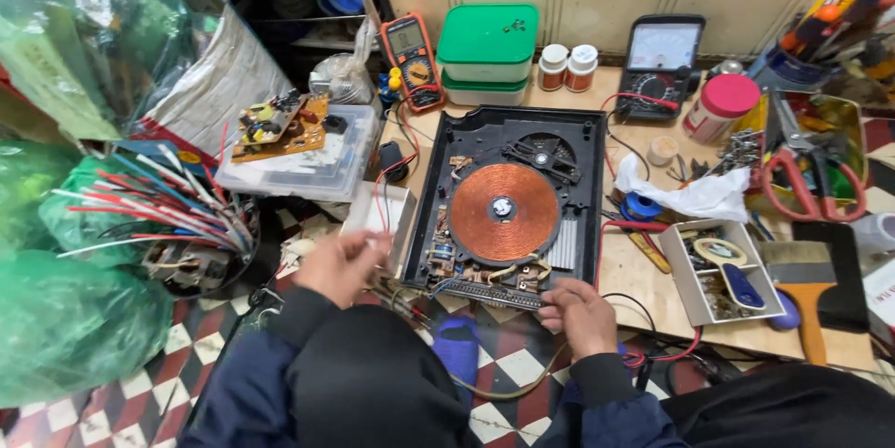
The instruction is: Securing an induction coil to the base of an induction cooker using screws and a power drill.
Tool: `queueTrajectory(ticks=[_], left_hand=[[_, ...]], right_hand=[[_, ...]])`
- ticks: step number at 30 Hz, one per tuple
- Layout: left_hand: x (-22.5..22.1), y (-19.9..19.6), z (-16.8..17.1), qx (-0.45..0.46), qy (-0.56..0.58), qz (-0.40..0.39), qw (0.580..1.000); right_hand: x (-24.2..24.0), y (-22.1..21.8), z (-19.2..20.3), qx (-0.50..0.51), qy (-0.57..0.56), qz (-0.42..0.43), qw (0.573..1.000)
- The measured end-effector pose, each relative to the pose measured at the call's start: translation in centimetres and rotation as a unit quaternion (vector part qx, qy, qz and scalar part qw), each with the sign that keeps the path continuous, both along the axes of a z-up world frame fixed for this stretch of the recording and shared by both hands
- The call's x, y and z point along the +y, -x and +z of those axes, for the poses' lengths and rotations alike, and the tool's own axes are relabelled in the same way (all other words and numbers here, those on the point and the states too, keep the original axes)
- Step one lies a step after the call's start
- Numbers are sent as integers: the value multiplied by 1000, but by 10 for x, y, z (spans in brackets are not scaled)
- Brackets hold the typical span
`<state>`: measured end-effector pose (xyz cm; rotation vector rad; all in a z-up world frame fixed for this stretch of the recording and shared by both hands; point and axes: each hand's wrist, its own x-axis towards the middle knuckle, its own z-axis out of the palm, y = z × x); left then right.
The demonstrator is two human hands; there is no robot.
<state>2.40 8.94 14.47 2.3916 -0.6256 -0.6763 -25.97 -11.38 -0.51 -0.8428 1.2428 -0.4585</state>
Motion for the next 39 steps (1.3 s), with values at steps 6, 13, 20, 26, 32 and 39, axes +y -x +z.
queueTrajectory(ticks=[6,13,20,26,32,39], left_hand=[[-33,83,6,250,4,130,959],[-31,58,-87,254,27,32,966],[-29,44,-88,279,-10,35,960],[-16,28,-129,292,-6,43,956],[0,8,-149,211,41,39,976],[28,-40,-139,-113,183,165,963]], right_hand=[[6,-23,27,23,-3,27,999],[6,-45,23,286,137,131,939],[15,-64,-5,171,111,-27,979],[20,-74,2,347,150,40,925],[11,-64,3,417,141,104,892],[12,-42,125,372,249,-15,894]])
